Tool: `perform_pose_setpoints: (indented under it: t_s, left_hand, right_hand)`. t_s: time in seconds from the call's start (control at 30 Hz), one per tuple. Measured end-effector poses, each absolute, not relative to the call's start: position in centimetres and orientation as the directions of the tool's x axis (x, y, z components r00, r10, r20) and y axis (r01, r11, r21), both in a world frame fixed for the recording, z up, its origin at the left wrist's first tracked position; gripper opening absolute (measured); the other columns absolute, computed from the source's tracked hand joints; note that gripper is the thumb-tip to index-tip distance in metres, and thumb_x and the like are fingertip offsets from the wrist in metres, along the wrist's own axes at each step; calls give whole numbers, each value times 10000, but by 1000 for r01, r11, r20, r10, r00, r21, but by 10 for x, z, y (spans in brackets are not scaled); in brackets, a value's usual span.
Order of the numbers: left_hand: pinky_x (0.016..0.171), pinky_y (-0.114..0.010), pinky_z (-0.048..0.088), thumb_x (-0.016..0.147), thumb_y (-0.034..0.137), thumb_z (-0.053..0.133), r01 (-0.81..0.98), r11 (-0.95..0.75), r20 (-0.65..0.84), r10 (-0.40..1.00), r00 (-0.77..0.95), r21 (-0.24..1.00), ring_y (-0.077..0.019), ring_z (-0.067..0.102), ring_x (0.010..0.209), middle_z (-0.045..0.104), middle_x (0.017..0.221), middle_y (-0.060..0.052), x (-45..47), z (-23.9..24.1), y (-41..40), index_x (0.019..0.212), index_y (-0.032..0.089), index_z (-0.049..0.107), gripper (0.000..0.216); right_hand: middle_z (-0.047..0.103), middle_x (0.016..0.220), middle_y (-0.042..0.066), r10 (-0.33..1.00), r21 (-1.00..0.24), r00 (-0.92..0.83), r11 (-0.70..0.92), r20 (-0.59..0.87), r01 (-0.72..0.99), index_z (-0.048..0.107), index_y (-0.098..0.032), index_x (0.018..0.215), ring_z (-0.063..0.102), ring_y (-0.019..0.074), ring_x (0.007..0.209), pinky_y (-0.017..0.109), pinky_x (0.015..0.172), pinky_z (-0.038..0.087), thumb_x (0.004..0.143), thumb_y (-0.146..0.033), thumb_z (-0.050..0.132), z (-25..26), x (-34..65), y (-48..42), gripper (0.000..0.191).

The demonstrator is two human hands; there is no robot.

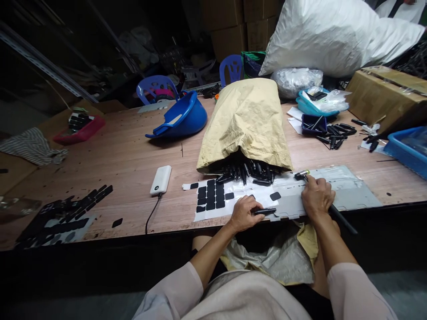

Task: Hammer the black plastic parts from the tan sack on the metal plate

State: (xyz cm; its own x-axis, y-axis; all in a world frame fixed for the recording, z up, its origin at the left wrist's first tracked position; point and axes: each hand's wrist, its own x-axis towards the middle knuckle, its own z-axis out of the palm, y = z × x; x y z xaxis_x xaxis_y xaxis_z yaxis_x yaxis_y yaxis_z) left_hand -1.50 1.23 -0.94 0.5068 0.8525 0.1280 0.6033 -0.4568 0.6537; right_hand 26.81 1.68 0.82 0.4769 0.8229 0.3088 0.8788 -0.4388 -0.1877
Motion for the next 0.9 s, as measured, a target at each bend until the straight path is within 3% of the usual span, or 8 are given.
perform_pose_setpoints:
  t_s: [0.23,0.33,0.4,0.47,0.53,0.67,0.73,0.9]
  left_hand:
    - [859,-375,529,892,349,814,481,-553,246,790,561,680,-230,673,882,729,895,-56,-24,-5,2,999,223,808,166]
    - [829,-347,559,995,406,680,268,-657,325,635,701,705,-219,707,884,762,957,-87,-30,-15,-29,1107,207,792,254]
    - [801,-321,570,1017,430,640,184,-692,299,515,803,698,-207,727,869,776,970,-84,-34,-29,-55,1159,214,785,296]
    - [797,-302,578,999,419,667,251,-682,174,491,854,687,-204,747,874,785,980,-69,-37,-47,-75,1180,230,781,286]
    - [834,-312,595,973,378,704,458,-611,-56,560,827,646,-226,770,929,799,1035,-71,-40,-62,-85,1165,238,784,251]
    - [904,-409,625,954,263,688,840,-386,-548,637,542,382,-329,791,1061,817,1122,-145,-40,-75,-82,1104,210,807,198]
    - [935,-435,623,958,221,656,886,-344,-615,637,464,311,-361,781,1128,812,1162,-185,-37,-75,-78,1118,188,816,229]
    - [971,-480,616,962,214,647,887,-349,-624,631,461,303,-396,763,1179,800,1211,-223,-32,-76,-78,1148,163,818,258]
  right_hand:
    - [636,1078,162,808,-171,471,-439,353,882,755,-180,1312,465,247,922,382,730,216,1033,-274,496,6,259,22,392]
    - [616,1053,151,809,-172,464,-431,362,886,748,-179,1300,452,245,922,374,731,213,988,-254,557,3,262,21,373]
    - [615,1059,151,809,-163,461,-431,365,887,744,-179,1301,453,243,922,373,729,201,1001,-258,546,1,263,21,368]
    - [617,1071,151,812,-148,455,-432,364,890,738,-179,1316,461,241,919,372,728,188,1032,-269,511,1,264,22,375]
    - [616,1066,145,815,-137,455,-436,360,890,734,-180,1326,469,237,912,367,727,185,1039,-266,500,1,263,22,380]
    - [616,1048,138,813,-137,458,-439,361,888,737,-182,1311,476,237,904,360,722,186,1032,-266,509,3,262,22,370]
    - [620,1054,141,815,-136,455,-437,359,889,738,-184,1313,482,239,907,363,720,183,1046,-277,492,4,262,22,376]
    - [626,1055,148,813,-130,453,-437,365,890,740,-167,1321,498,246,933,375,720,190,1048,-269,491,4,261,21,384]
